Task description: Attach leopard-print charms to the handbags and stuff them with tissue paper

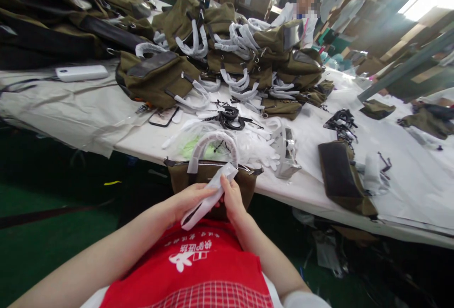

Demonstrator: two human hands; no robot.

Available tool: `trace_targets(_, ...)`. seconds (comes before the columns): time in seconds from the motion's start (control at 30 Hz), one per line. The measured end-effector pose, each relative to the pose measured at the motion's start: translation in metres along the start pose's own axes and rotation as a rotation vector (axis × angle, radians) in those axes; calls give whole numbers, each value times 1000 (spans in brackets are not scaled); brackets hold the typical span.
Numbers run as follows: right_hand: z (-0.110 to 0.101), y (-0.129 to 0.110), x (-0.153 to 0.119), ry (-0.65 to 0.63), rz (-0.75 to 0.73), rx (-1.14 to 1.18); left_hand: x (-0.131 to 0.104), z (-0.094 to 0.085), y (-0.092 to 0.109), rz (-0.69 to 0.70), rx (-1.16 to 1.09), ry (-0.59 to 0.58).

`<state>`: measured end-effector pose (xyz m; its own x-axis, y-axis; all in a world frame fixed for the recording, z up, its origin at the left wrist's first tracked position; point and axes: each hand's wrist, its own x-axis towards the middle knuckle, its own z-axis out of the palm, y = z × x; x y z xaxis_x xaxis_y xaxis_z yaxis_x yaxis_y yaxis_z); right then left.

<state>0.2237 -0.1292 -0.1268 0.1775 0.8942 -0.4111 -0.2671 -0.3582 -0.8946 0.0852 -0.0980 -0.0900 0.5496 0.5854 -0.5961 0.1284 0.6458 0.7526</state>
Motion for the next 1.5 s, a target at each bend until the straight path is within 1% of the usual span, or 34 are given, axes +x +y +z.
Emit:
trace_targets(0.13, -11, -4, 1, -19, 17, -29, 3, 7, -4, 44, -48, -12)
trace_targets(0.27, -19, -4, 8, -25, 79, -69, 3, 6, -4, 170, 64, -13)
trace_targets(0.37, -21, -6, 7, -64, 112, -112, 1, 5, -2, 219, 118, -39)
trace_targets(0.43, -27, -15, -3, -162, 123, -241, 0, 5, -2, 213, 121, -56)
trace_targets(0.47, -33, -23, -9, -212, 100, -345, 0, 4, -2, 199, 129, -40)
trace_targets(0.5, -41, -33, -16, -241, 53, -461, 0, 3, -3, 181, 148, -15)
trace_targets(0.53, -52, -45, -22, -225, -30, -573, 1, 2, -4, 163, 175, 8)
trace_targets(0.57, -66, -57, -27, -126, -143, -656, 2, 0, -6, 149, 204, 26)
trace_targets(0.6, -82, -70, -29, 15, -253, -709, 4, -1, -7, 144, 228, 37)
trace_targets(0.63, -100, -83, -29, 200, -362, -750, 6, -3, -9, 145, 249, 39)
trace_targets(0.67, -119, -94, -26, 414, -463, -782, 8, -4, -10, 147, 267, 40)
trace_targets(0.7, -137, -104, -21, 619, -528, -826, 10, -5, -11, 148, 282, 40)
trace_targets(0.73, -156, -111, -14, 769, -538, -879, 13, -5, -12, 151, 292, 43)
trace_targets(0.77, -172, -116, -7, 841, -511, -898, 14, -5, -13, 153, 300, 41)
trace_targets(0.8, -187, -119, 1, 843, -467, -882, 16, -5, -14, 153, 306, 34)
trace_targets(0.83, -199, -120, 9, 796, -420, -843, 17, -5, -15, 152, 311, 29)
trace_targets(0.9, -215, -116, 23, 674, -364, -747, 19, -4, -17, 142, 317, 24)
trace_targets(0.97, -222, -111, 33, 611, -363, -675, 20, -4, -18, 131, 322, 35)
trace_targets(1.07, -223, -106, 42, 595, -394, -588, 20, -3, -19, 120, 322, 53)
trace_targets(1.13, -222, -106, 43, 589, -428, -535, 21, -3, -19, 114, 322, 43)
trace_targets(1.23, -219, -106, 35, 596, -504, -477, 21, -2, -20, 103, 322, 26)
trace_targets(1.33, -217, -99, 20, 667, -557, -515, 21, 0, -19, 88, 310, 45)
trace_targets(1.4, -216, -90, 11, 730, -517, -556, 20, 2, -18, 95, 296, 65)
trace_targets(1.43, -216, -85, 9, 744, -470, -548, 19, 3, -17, 100, 287, 73)
trace_targets(1.5, -218, -76, 7, 736, -358, -474, 17, 5, -15, 100, 263, 84)
